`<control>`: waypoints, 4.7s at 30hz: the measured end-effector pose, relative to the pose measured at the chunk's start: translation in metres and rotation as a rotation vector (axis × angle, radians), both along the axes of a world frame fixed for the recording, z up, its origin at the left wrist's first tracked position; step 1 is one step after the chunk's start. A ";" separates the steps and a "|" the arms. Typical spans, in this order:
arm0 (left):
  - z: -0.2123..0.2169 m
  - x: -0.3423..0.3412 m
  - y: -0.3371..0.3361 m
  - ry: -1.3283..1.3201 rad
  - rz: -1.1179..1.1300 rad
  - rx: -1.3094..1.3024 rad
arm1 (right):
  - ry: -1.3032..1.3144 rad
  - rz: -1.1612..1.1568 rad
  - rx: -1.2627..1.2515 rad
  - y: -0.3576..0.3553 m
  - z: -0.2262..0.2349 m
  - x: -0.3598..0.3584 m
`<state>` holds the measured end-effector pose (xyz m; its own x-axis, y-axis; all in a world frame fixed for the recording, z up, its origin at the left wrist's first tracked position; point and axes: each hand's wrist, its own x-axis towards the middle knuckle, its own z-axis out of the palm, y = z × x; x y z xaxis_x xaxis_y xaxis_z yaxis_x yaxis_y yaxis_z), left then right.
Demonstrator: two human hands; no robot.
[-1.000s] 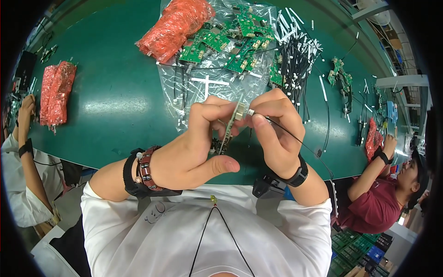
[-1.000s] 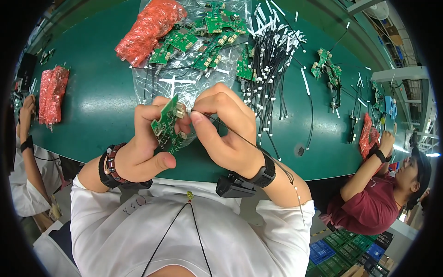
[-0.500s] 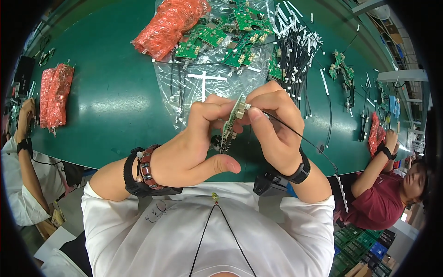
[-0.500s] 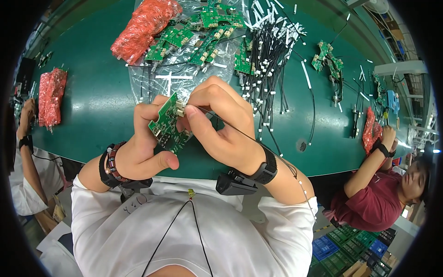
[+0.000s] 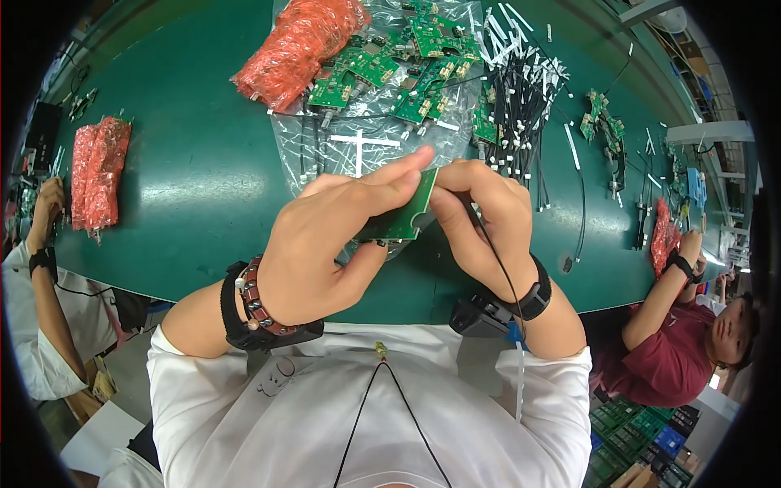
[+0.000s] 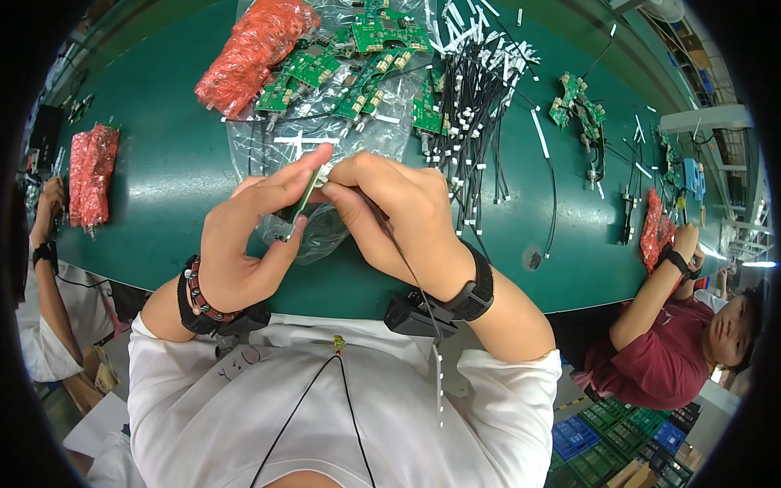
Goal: The person picks up a circuit board and a wire, then inserts the wire into a port on the circuit board. They repeat this process by picking up another circuit board and wire and connecting them together.
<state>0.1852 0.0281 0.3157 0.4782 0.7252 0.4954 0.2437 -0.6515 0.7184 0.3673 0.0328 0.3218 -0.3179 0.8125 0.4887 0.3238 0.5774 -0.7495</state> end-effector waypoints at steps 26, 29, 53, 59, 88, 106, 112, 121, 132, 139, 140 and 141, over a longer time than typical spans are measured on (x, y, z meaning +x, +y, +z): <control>-0.002 0.005 0.008 -0.265 -0.167 -0.121 | 0.044 0.025 0.076 0.000 0.017 0.008; 0.005 0.016 0.008 -0.249 -0.186 -0.052 | 0.021 0.029 0.132 -0.001 0.022 0.014; 0.000 0.010 0.000 -0.364 -0.263 -0.832 | -0.353 -0.861 -0.211 0.100 -0.007 0.252; -0.003 -0.002 0.004 -0.348 -0.230 -0.812 | -1.130 -1.084 -0.011 0.094 0.022 0.165; -0.018 -0.013 0.038 -0.437 -0.019 -0.784 | -0.939 -0.176 0.334 0.099 -0.004 -0.037; -0.010 -0.002 0.030 -0.402 0.105 -0.343 | 0.009 0.075 -0.183 0.032 0.042 -0.029; -0.008 -0.012 0.036 -0.615 0.069 -0.912 | -0.805 -0.220 0.357 0.072 0.011 0.015; -0.006 -0.009 0.032 -0.553 0.051 -0.861 | -0.934 -0.200 0.609 0.090 0.000 0.026; -0.007 -0.010 0.035 -0.512 0.055 -0.892 | -0.733 -0.064 0.533 0.095 0.012 0.044; -0.005 -0.006 0.032 -0.531 0.031 -0.859 | 0.351 -0.259 0.094 0.103 0.038 0.073; -0.006 -0.008 0.032 -0.528 0.031 -0.850 | 0.352 -0.255 0.091 0.101 0.045 0.072; -0.005 -0.009 0.031 -0.528 0.036 -0.852 | 0.465 -0.255 0.109 0.096 0.052 0.072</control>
<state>0.1758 0.0595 0.3103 0.3180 0.9466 -0.0530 -0.2317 0.1318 0.9638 0.4388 0.1291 0.3736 0.1526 0.7721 0.6169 0.1123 0.6066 -0.7870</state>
